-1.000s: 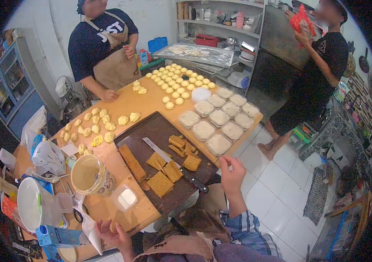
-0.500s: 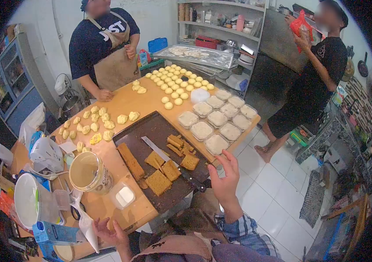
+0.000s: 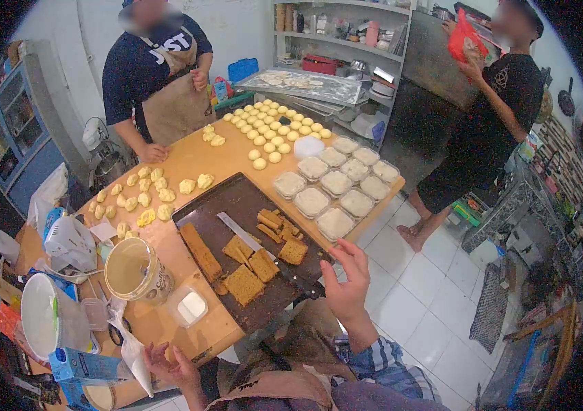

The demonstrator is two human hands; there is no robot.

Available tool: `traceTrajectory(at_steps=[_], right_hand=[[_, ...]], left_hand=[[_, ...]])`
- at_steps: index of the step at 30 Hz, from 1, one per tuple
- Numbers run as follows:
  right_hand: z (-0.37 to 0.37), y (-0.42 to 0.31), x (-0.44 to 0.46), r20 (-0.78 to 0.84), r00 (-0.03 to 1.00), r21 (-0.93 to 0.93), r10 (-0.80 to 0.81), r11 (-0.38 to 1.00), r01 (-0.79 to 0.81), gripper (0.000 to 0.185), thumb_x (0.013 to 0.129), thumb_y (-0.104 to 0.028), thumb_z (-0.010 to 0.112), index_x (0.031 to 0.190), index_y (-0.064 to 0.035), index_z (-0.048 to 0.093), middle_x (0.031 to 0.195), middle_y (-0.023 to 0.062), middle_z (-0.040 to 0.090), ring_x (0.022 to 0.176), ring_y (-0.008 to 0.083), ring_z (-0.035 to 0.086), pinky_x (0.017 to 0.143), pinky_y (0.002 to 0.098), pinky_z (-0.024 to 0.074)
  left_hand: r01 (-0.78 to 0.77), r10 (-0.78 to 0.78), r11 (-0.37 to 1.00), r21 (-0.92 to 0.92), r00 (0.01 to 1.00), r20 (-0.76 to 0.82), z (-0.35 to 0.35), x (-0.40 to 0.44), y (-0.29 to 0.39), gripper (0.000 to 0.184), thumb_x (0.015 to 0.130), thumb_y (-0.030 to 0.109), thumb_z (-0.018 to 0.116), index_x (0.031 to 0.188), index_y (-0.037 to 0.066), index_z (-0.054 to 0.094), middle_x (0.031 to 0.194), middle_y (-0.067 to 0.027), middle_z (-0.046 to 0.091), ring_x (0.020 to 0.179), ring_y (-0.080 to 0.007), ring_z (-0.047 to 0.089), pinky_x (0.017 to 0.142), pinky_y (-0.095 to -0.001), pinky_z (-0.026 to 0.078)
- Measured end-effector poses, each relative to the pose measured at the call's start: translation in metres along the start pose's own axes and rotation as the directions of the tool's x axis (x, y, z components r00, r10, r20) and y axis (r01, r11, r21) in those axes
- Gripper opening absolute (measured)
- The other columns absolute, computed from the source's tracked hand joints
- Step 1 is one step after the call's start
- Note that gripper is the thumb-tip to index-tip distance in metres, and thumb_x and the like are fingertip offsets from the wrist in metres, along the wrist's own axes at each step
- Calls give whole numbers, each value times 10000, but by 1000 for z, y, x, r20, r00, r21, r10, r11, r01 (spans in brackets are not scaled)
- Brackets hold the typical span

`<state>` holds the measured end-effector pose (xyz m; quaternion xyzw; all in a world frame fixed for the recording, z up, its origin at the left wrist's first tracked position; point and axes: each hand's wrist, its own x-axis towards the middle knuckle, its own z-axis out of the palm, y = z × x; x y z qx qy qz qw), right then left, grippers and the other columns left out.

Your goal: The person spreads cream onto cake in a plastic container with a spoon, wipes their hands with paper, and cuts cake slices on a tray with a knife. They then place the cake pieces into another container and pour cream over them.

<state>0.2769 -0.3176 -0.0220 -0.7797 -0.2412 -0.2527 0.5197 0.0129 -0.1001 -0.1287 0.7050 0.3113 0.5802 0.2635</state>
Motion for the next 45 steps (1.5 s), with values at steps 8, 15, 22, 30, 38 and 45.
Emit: traceTrajectory(at_steps=[8, 15, 22, 30, 38, 45], right_hand=[[-9, 3, -1, -35, 999, -35, -12, 999, 10, 260, 729, -4, 681, 984, -2, 632, 1133, 149, 571, 1060, 279, 539, 917, 351, 414], [-13, 3, -4, -26, 1000, -14, -8, 1000, 8, 250, 733, -2, 670, 980, -1, 633, 1128, 149, 574, 1056, 279, 540, 916, 351, 414], [-19, 3, -6, -28, 1000, 7, -9, 1000, 9, 246, 730, 2, 670, 974, 0, 633, 1120, 147, 576, 1050, 270, 544, 914, 344, 413], [-15, 5, -12, 2, 1000, 32, -12, 999, 12, 231, 736, -5, 671, 964, -10, 638, 1099, 143, 589, 1034, 265, 555, 902, 342, 423], [-18, 2, -11, 5, 1000, 42, -17, 999, 17, 224, 736, 3, 671, 957, -7, 639, 1082, 141, 595, 1021, 264, 559, 896, 343, 426], [-17, -4, -9, 12, 999, 35, -31, 999, 31, 214, 735, 7, 671, 946, 0, 636, 1075, 143, 595, 1012, 266, 559, 891, 343, 426]], left_hand=[[-32, 32, 999, 23, 999, 14, 0, -1, -3, 659, 790, -32, 589, 1341, -30, 227, 1206, -183, 429, 925, -216, 504, 928, -372, 380], [-30, 30, 999, 28, 999, -19, 0, 0, -2, 657, 781, -48, 583, 1333, -39, 228, 1217, -196, 429, 898, -221, 516, 905, -370, 393], [-44, 46, 999, 22, 995, -89, 0, -2, -9, 621, 805, -53, 561, 1329, -37, 229, 1247, -188, 409, 906, -215, 508, 890, -356, 399], [-3, -4, 999, -50, 991, -132, -2, -4, -11, 586, 807, -58, 543, 1320, -15, 264, 1160, -139, 446, 936, -195, 501, 921, -341, 379], [-10, 3, 999, -49, 990, -142, -2, -4, -11, 563, 827, -60, 533, 1311, -47, 247, 1191, -183, 442, 901, -202, 508, 935, -359, 379], [-29, 25, 999, -27, 990, -139, -2, -7, -17, 561, 819, -67, 525, 1312, -41, 259, 1179, -171, 451, 909, -203, 509, 911, -337, 395]])
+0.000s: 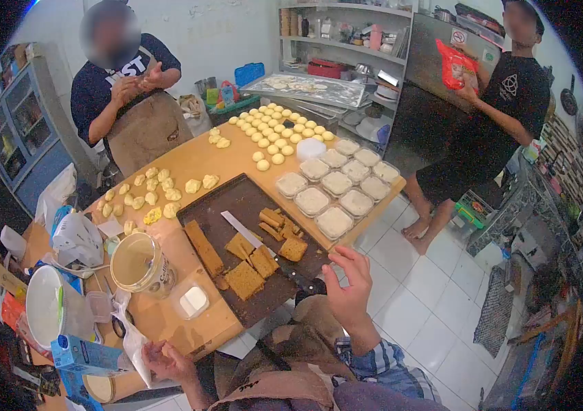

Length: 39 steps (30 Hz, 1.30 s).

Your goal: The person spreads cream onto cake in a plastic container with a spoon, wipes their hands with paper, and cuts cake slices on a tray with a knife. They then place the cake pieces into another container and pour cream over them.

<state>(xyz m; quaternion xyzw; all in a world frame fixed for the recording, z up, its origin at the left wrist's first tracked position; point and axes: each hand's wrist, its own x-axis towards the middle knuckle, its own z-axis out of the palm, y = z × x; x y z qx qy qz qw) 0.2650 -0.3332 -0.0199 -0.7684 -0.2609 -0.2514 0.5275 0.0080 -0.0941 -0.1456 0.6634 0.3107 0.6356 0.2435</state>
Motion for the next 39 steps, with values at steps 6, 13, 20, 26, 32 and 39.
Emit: traceTrajectory(at_steps=[6, 13, 20, 26, 32, 39], right_hand=[[6, -5, -4, 19, 1000, 29, -10, 1000, 10, 209, 733, -14, 677, 940, -9, 644, 1063, 137, 601, 1002, 280, 554, 880, 360, 429], [8, -7, -7, 83, 996, 63, 7, 998, -13, 208, 754, 27, 642, 960, 4, 631, 1105, 139, 575, 1048, 247, 535, 921, 325, 400], [24, -20, -11, 135, 991, 176, 12, 984, -36, 209, 751, 26, 633, 958, -5, 624, 1117, 140, 584, 1065, 269, 535, 925, 364, 414], [34, -40, -22, 255, 967, 283, 6, 956, -81, 217, 766, 65, 601, 978, 18, 598, 1145, 152, 538, 1073, 262, 511, 941, 353, 395], [54, -71, -36, 385, 920, 420, -66, 901, -111, 206, 770, 61, 605, 972, 25, 594, 1150, 158, 540, 1064, 271, 505, 933, 367, 397], [48, -87, -51, 503, 844, 434, -186, 899, -60, 219, 777, 37, 612, 995, 23, 591, 1162, 169, 540, 1087, 284, 496, 938, 383, 392]], left_hand=[[17, -17, 1000, -6, 1000, -5, 0, 1, 3, 543, 819, -62, 534, 1295, -39, 273, 1171, -171, 451, 891, -196, 512, 884, -322, 403], [77, -78, 996, -54, 997, -28, 2, 1, 13, 528, 807, -62, 546, 1277, -2, 313, 1124, -142, 477, 900, -184, 525, 852, -310, 424], [91, -87, 988, -126, 996, 33, -6, 11, 31, 578, 803, -48, 569, 1296, 7, 271, 1173, -132, 450, 941, -189, 526, 899, -331, 415], [3, -6, 983, -186, 1000, -20, -27, 18, 63, 601, 780, -17, 581, 1295, 17, 272, 1204, -154, 417, 944, -228, 526, 890, -370, 420], [-117, 114, 993, 9, 949, -294, -85, 41, 84, 677, 748, 81, 646, 1305, 5, 269, 1205, -151, 411, 919, -243, 539, 833, -347, 448], [97, 118, 948, 304, 778, -617, -170, 72, 80, 564, 821, -5, 587, 1303, 2, 293, 1279, -143, 397, 1061, -227, 475, 944, -362, 367]])
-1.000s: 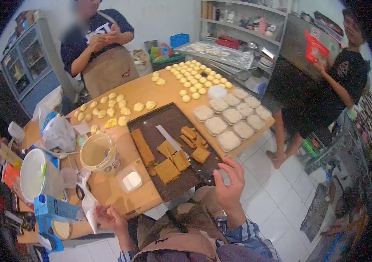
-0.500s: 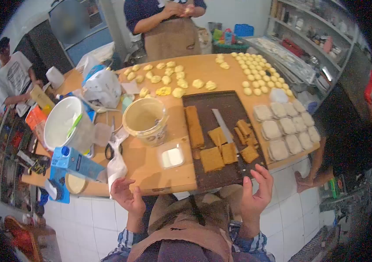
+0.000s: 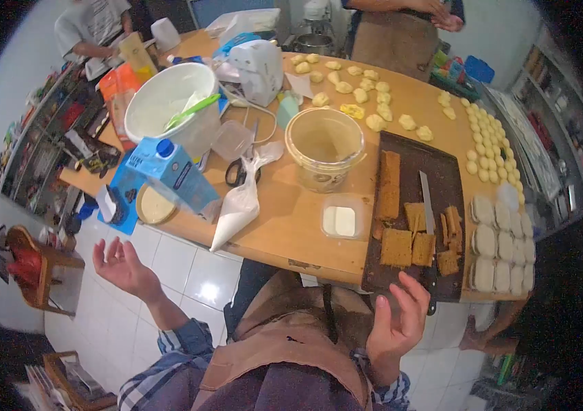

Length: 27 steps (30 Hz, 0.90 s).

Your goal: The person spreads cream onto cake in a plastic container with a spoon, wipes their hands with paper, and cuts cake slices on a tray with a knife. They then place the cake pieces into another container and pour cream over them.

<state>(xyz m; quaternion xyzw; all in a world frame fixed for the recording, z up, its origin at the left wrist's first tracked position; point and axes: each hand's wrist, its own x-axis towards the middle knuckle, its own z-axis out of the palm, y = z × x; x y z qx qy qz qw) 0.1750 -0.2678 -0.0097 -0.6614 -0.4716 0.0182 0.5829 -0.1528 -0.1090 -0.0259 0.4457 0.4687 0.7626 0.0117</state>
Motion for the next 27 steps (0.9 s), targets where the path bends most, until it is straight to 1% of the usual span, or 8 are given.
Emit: traceTrajectory(at_steps=[1, 4, 5, 8, 11, 19, 23, 27], right_hand=[[-1, 3, -2, -10, 1000, 3, 9, 1000, -9, 217, 780, 39, 607, 996, 24, 590, 1166, 172, 537, 1095, 283, 494, 942, 384, 391], [-4, 10, 0, -68, 997, 15, 34, 999, -33, 212, 788, 44, 594, 999, 27, 588, 1176, 178, 527, 1115, 281, 489, 953, 386, 385], [-5, 11, 0, -90, 995, 18, 45, 999, -43, 211, 791, 44, 590, 1001, 29, 586, 1179, 180, 524, 1119, 279, 487, 957, 386, 383], [-9, 9, 2, -124, 992, 15, 29, 999, -28, 206, 795, 47, 581, 1001, 37, 585, 1179, 183, 520, 1122, 276, 488, 966, 379, 377], [-11, 10, 3, -125, 992, -2, 20, 1000, -20, 199, 797, 44, 582, 996, 38, 588, 1177, 175, 524, 1116, 274, 490, 960, 376, 381], [-16, 17, 4, -119, 992, -22, 37, 999, -39, 183, 805, 38, 586, 988, 38, 588, 1171, 171, 527, 1071, 271, 505, 906, 366, 422], [-22, 17, 3, -167, 983, -25, 74, 997, -79, 190, 802, 43, 581, 992, 44, 586, 1172, 174, 528, 1074, 273, 507, 895, 360, 433], [-33, 24, 1, -191, 978, -6, 82, 996, -85, 194, 798, 46, 577, 992, 51, 586, 1172, 176, 531, 1084, 275, 506, 916, 370, 420]], left_hand=[[58, -57, 997, 42, 998, -33, -4, 7, -2, 554, 826, 46, 626, 1291, 11, 327, 1294, -132, 388, 1098, -224, 451, 978, -381, 336], [130, -119, 973, 188, 990, -71, -14, 18, -9, 545, 828, 73, 635, 1285, 16, 346, 1302, -115, 382, 1134, -227, 429, 982, -405, 324], [120, -106, 957, 263, 992, -68, -14, 18, -9, 525, 827, 93, 642, 1275, 28, 375, 1301, -103, 381, 1161, -230, 412, 977, -414, 321], [111, -108, 928, 355, 994, -29, -6, 15, -3, 514, 821, 87, 645, 1267, 38, 394, 1301, -107, 375, 1170, -234, 412, 977, -413, 318], [38, -55, 942, 333, 998, 42, 5, 7, 1, 511, 811, 66, 647, 1261, 43, 406, 1298, -106, 373, 1176, -236, 411, 976, -411, 319], [-136, 119, 982, 134, 984, 130, 30, -5, 20, 503, 798, 22, 626, 1247, 26, 398, 1286, -121, 360, 1203, -223, 383, 994, -391, 314], [-184, 178, 983, 22, 970, 165, 38, -18, 36, 448, 809, -1, 603, 1219, 14, 422, 1304, -126, 352, 1213, -214, 375, 1010, -399, 306], [-201, 203, 979, -32, 960, 193, 41, -21, 46, 442, 810, 11, 607, 1213, 12, 427, 1304, -123, 349, 1216, -211, 373, 1010, -400, 310]])
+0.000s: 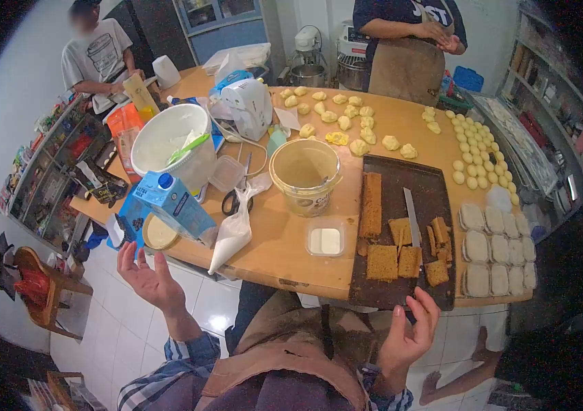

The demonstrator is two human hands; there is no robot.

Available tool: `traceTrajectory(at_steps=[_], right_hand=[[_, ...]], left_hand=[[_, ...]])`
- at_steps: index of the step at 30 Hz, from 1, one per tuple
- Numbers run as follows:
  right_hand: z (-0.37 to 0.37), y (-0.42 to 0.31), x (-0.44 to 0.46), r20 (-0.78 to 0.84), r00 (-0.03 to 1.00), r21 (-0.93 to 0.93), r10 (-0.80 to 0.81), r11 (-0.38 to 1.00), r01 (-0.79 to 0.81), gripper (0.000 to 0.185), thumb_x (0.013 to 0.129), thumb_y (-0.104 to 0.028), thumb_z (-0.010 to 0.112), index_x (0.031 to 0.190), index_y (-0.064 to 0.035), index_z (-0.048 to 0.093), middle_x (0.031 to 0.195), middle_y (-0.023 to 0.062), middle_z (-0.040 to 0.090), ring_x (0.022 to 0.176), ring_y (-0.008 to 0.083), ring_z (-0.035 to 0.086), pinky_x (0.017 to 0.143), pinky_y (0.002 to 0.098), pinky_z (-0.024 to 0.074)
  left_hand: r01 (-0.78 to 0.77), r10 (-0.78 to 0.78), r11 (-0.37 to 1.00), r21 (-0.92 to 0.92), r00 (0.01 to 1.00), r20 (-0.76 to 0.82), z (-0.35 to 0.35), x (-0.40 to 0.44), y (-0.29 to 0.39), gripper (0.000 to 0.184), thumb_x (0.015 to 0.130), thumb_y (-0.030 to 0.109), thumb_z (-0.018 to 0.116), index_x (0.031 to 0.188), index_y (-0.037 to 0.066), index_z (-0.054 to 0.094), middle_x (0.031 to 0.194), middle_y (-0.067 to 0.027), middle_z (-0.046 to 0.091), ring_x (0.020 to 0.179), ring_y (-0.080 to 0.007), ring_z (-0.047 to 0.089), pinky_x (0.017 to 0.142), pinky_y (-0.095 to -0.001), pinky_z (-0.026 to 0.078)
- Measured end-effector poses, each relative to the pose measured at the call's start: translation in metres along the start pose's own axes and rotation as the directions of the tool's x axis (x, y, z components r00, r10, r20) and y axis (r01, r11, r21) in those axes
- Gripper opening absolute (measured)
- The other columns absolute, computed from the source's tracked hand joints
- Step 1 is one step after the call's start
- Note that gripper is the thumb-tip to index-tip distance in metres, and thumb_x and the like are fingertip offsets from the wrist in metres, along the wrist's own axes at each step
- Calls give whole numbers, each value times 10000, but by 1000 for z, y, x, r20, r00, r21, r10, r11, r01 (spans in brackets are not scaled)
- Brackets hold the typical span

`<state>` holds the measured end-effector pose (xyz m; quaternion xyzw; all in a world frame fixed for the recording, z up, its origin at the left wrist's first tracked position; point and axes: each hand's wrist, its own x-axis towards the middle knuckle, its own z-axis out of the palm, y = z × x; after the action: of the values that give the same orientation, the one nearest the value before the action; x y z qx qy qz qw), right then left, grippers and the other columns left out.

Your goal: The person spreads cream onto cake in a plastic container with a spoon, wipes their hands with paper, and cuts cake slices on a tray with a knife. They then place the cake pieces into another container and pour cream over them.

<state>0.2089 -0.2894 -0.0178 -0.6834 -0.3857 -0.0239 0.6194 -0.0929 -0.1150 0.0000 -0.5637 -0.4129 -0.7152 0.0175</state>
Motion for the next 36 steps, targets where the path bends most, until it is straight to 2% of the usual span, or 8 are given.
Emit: traceTrajectory(at_steps=[8, 22, 25, 28, 30, 33, 34, 36], right_hand=[[-23, 12, -6, -80, 997, 6, -2, 1000, 3, 198, 804, 41, 574, 1001, 49, 585, 1174, 171, 533, 1097, 279, 503, 966, 385, 379], [-45, 14, -13, -199, 979, -29, 42, 998, -48, 192, 818, 46, 569, 1009, 48, 587, 1178, 161, 535, 1105, 267, 504, 976, 368, 374], [-43, 25, -7, -177, 981, -60, -79, 996, 70, 314, 820, 54, 562, 1132, 39, 533, 1178, 175, 535, 1103, 264, 505, 977, 373, 378], [-53, 36, 12, -410, 909, 30, -73, 995, 94, 478, 879, 37, 526, 1320, 48, 343, 1183, 190, 535, 1112, 226, 502, 943, 320, 411], [-70, 33, 33, -639, 755, -22, -145, 985, 170, 625, 890, 21, 531, 1395, 28, 163, 1155, 203, 557, 1070, 230, 528, 943, 320, 420], [-92, 28, 43, -735, 571, -250, -365, 929, 272, 663, 890, 8, 544, 1396, 38, 117, 1144, 215, 566, 1030, 233, 552, 919, 325, 448], [-87, 25, 43, -698, 561, -318, -445, 894, 314, 614, 895, 7, 533, 1389, 54, 171, 1083, 193, 589, 971, 210, 561, 843, 319, 480], [-74, 30, 36, -495, 738, -309, -458, 887, 343, 541, 905, 4, 517, 1372, 56, 249, 1023, 166, 599, 906, 178, 557, 774, 289, 484]], left_hand=[[-79, 79, 997, 25, 997, 19, -6, 8, 16, 402, 826, 40, 609, 1195, 11, 451, 1283, -124, 361, 1207, -215, 382, 1009, -397, 319], [-338, 318, 909, 244, 941, 117, -43, 58, 18, 330, 824, 28, 621, 1133, -13, 513, 1200, -133, 446, 1142, -228, 453, 976, -370, 366], [-366, 346, 900, 236, 930, 124, -43, 65, 13, 345, 825, 36, 625, 1147, -2, 510, 1205, -128, 445, 1143, -227, 453, 970, -368, 366], [-356, 339, 913, 198, 934, 113, -41, 66, 10, 347, 828, 34, 619, 1154, -6, 505, 1207, -134, 444, 1142, -230, 453, 973, -371, 363], [-359, 336, 902, 241, 932, 132, -41, 66, 7, 352, 825, 21, 615, 1157, -8, 502, 1214, -138, 441, 1142, -233, 455, 972, -371, 364], [-373, 350, 909, 185, 926, 142, -28, 69, 0, 372, 814, 0, 621, 1164, -17, 495, 1222, -145, 441, 1144, -241, 454, 974, -371, 365], [-396, 366, 893, 212, 916, 166, -26, 74, -1, 372, 813, 5, 626, 1160, -29, 495, 1229, -147, 442, 1148, -244, 455, 980, -374, 361], [-436, 387, 866, 244, 895, 223, -18, 89, 1, 371, 779, 45, 662, 1115, -24, 522, 1176, -181, 482, 1121, -311, 466, 964, -413, 367]])
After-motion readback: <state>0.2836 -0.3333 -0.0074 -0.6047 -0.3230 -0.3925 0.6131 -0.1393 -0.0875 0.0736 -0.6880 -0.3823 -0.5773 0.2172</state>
